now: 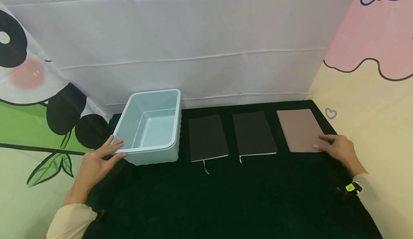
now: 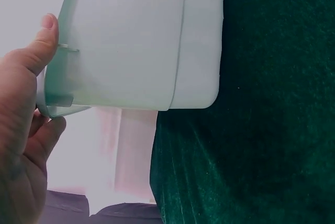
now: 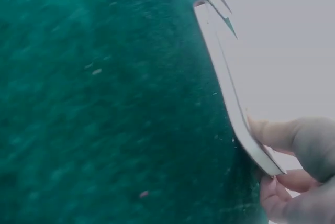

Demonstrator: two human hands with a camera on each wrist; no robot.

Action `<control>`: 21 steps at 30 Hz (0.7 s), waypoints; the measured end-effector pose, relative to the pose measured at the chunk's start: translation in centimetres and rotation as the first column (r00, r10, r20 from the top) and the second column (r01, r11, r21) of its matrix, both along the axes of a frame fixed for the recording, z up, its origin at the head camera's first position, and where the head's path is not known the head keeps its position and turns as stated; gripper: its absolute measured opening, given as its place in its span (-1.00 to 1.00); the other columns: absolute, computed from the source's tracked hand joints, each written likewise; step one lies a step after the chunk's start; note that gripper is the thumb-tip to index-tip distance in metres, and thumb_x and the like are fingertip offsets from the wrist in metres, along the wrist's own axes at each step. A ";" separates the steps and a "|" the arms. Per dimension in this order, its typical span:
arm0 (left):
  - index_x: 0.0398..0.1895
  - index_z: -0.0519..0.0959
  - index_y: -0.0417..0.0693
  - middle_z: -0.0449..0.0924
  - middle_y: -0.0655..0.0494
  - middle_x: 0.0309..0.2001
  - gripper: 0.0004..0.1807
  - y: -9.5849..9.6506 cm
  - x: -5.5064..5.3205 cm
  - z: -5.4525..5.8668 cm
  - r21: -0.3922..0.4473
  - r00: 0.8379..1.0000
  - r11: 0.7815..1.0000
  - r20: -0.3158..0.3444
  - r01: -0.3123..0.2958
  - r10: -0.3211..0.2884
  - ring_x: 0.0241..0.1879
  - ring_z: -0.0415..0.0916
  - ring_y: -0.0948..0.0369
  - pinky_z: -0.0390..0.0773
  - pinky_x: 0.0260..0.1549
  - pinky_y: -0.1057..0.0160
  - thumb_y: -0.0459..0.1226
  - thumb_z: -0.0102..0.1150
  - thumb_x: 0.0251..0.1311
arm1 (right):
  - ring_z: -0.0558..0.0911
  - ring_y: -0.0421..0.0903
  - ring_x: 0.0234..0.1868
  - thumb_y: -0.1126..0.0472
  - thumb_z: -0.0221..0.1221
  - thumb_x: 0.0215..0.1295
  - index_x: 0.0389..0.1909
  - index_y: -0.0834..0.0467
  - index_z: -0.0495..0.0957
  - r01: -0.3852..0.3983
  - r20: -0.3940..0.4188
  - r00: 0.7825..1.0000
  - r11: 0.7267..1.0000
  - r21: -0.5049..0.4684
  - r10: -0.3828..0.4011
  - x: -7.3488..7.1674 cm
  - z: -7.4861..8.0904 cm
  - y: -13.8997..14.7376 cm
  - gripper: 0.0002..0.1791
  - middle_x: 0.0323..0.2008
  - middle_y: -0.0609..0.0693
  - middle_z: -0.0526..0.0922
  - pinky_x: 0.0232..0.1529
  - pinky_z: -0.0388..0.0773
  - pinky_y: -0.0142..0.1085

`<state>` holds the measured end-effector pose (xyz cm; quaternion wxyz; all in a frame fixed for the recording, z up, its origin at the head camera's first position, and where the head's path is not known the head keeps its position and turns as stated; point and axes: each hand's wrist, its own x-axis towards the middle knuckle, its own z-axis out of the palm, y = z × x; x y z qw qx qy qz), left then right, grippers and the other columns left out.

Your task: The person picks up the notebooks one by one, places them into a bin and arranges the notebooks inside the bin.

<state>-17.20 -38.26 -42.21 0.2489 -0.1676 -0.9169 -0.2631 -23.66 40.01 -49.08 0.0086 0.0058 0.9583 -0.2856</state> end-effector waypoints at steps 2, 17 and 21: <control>0.05 0.74 -0.13 0.61 -0.25 0.19 -0.55 0.0 -0.1 0.0 0.038 1.000 0.999 0.016 0.001 -0.001 -0.09 0.49 0.77 0.08 -0.73 0.42 -0.41 0.55 0.01 | 0.43 0.55 0.16 -0.17 0.28 0.38 0.36 0.40 0.39 0.003 0.047 0.999 1.000 -0.027 -0.001 -0.2 0.3 0.1 -0.18 0.28 0.63 0.33 0.08 0.45 0.33; 0.03 0.76 -0.03 0.54 -0.19 0.27 -0.65 -0.2 0.4 0.5 0.100 0.987 0.992 0.145 -0.082 0.067 0.17 0.24 0.79 0.28 -0.09 0.71 -0.30 0.51 0.14 | 0.15 0.66 0.33 -0.19 0.25 0.40 0.45 0.38 0.27 -0.030 0.243 0.968 0.987 -0.157 0.068 -1.2 1.8 1.1 -0.11 0.40 0.68 0.06 0.21 0.21 0.47; 0.00 0.78 -0.02 0.58 -0.20 0.23 -0.66 -0.2 0.0 0.3 0.076 0.992 0.995 0.117 -0.064 0.055 0.24 0.31 0.67 0.33 -0.23 0.66 -0.30 0.53 0.11 | 0.30 0.58 0.27 -0.20 0.25 0.39 0.45 0.37 0.27 -0.036 0.229 0.971 0.988 -0.152 0.071 -1.2 1.6 1.2 -0.11 0.39 0.67 0.13 0.18 0.36 0.36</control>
